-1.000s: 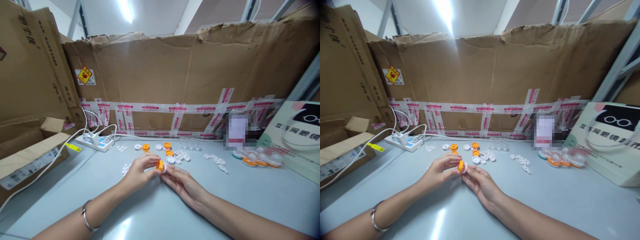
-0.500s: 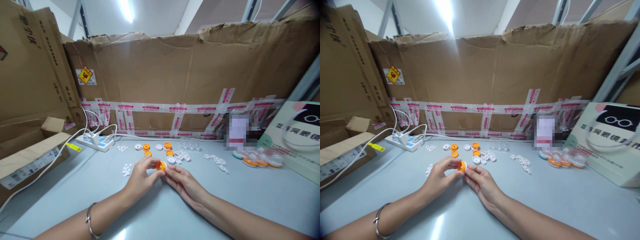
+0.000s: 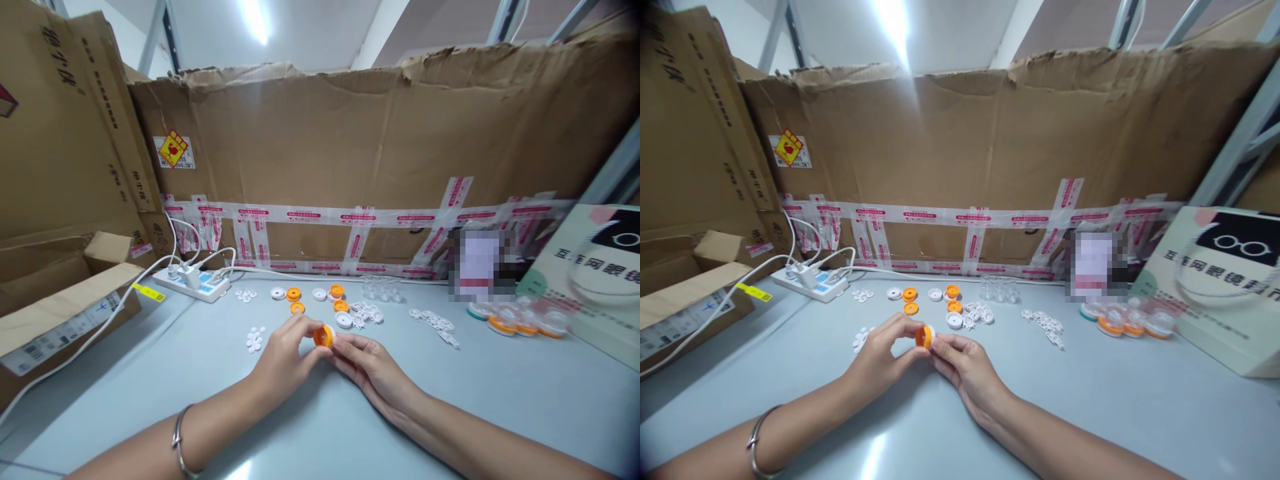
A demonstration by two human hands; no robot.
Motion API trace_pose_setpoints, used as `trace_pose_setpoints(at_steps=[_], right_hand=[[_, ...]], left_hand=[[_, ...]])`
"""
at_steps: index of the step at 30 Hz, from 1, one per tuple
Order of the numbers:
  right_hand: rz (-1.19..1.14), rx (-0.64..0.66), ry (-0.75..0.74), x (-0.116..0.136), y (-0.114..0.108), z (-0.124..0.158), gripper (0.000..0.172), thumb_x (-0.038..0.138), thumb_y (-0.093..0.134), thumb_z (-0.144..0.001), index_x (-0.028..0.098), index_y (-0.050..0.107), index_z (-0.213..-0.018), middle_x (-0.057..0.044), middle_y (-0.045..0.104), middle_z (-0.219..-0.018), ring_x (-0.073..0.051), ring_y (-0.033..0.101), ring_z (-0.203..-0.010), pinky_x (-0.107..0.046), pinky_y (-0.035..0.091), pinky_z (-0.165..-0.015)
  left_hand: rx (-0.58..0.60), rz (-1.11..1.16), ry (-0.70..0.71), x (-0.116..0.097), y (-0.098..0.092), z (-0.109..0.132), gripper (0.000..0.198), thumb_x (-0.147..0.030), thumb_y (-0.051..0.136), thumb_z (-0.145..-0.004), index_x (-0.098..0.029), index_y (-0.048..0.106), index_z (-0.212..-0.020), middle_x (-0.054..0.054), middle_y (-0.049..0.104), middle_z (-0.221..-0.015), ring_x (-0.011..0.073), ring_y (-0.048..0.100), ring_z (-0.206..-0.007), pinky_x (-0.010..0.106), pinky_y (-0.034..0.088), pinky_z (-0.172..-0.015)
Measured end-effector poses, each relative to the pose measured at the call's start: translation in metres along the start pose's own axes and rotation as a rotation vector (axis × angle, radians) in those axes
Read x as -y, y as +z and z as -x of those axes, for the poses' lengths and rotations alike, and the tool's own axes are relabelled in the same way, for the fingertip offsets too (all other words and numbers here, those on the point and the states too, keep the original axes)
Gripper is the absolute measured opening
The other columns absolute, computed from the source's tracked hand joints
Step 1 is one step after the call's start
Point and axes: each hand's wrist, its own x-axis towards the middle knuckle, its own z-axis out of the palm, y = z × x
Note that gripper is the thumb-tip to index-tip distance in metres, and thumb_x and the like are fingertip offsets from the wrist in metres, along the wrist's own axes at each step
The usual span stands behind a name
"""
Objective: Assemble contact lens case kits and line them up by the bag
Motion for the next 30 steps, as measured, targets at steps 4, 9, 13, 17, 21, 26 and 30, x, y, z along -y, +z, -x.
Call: trace_pose_setpoints(at_steps=[4,9,13,17,21,26,30], right_hand=[[-0.028,0.011,0.012,-0.001,-0.002,-0.002,0.019,0.022,0.078,-0.057,0.012,0.069,-0.070,-0.003,0.071,-0.073,-0.011,0.065,-0.073,-0.021,0.051,-0.079],[-0.010,0.020,0.082,0.001,-0.002,-0.003,0.020,0.024,0.074,-0.064,0.009,0.067,-0.075,-0.006,0.071,-0.074,-0.012,0.067,-0.071,-0.020,0.054,-0.072],[0.067,0.058,0.122,0.003,0.000,-0.001,0.025,0.026,0.070,-0.069,0.008,0.066,-0.085,-0.008,0.071,-0.073,-0.013,0.068,-0.069,-0.018,0.054,-0.067],[0.164,0.079,0.068,0.004,0.003,0.002,0.035,0.030,0.069,-0.070,0.011,0.061,-0.098,-0.007,0.071,-0.073,-0.014,0.068,-0.072,-0.023,0.053,-0.070],[0.234,0.125,-0.008,0.007,0.005,0.005,0.040,0.030,0.072,-0.065,0.013,0.062,-0.100,-0.006,0.071,-0.083,-0.016,0.066,-0.082,-0.027,0.049,-0.081],[0.254,0.176,0.000,0.009,0.005,0.004,0.033,0.031,0.070,-0.068,0.015,0.066,-0.097,-0.005,0.070,-0.091,-0.015,0.064,-0.086,-0.024,0.048,-0.083],[0.154,0.112,0.040,0.004,0.003,-0.001,0.023,0.029,0.069,-0.069,0.016,0.067,-0.089,-0.004,0.071,-0.083,-0.011,0.066,-0.076,-0.022,0.051,-0.076]], left_hand=[[0.051,0.047,-0.024,0.001,-0.005,-0.004,0.016,-0.018,0.059,-0.076,-0.017,0.057,-0.091,0.004,0.060,-0.085,0.0164,0.058,-0.082,0.032,0.048,-0.077],[0.120,0.285,-0.326,0.004,-0.003,-0.011,0.017,-0.029,0.063,-0.073,-0.014,0.058,-0.081,0.004,0.064,-0.076,0.0146,0.061,-0.068,0.027,0.049,-0.065],[0.146,0.332,-0.483,0.012,0.003,-0.013,0.031,-0.042,0.065,-0.068,-0.013,0.053,-0.071,0.002,0.062,-0.063,0.0140,0.059,-0.058,0.023,0.044,-0.052],[0.160,0.276,-0.527,0.017,0.004,-0.011,0.039,-0.051,0.065,-0.065,-0.014,0.050,-0.066,0.001,0.060,-0.058,0.0136,0.058,-0.054,0.021,0.040,-0.048],[0.161,0.290,-0.538,0.017,0.000,-0.009,0.042,-0.051,0.067,-0.061,-0.015,0.047,-0.063,-0.001,0.057,-0.054,0.0124,0.056,-0.051,0.020,0.037,-0.046],[0.176,0.244,-0.499,0.014,-0.005,-0.007,0.038,-0.050,0.066,-0.063,-0.015,0.050,-0.064,0.000,0.060,-0.059,0.0133,0.057,-0.056,0.020,0.039,-0.048],[0.174,0.106,-0.407,0.007,-0.011,-0.007,0.027,-0.040,0.065,-0.067,-0.015,0.056,-0.071,0.001,0.061,-0.066,0.0134,0.056,-0.058,0.022,0.040,-0.050]])
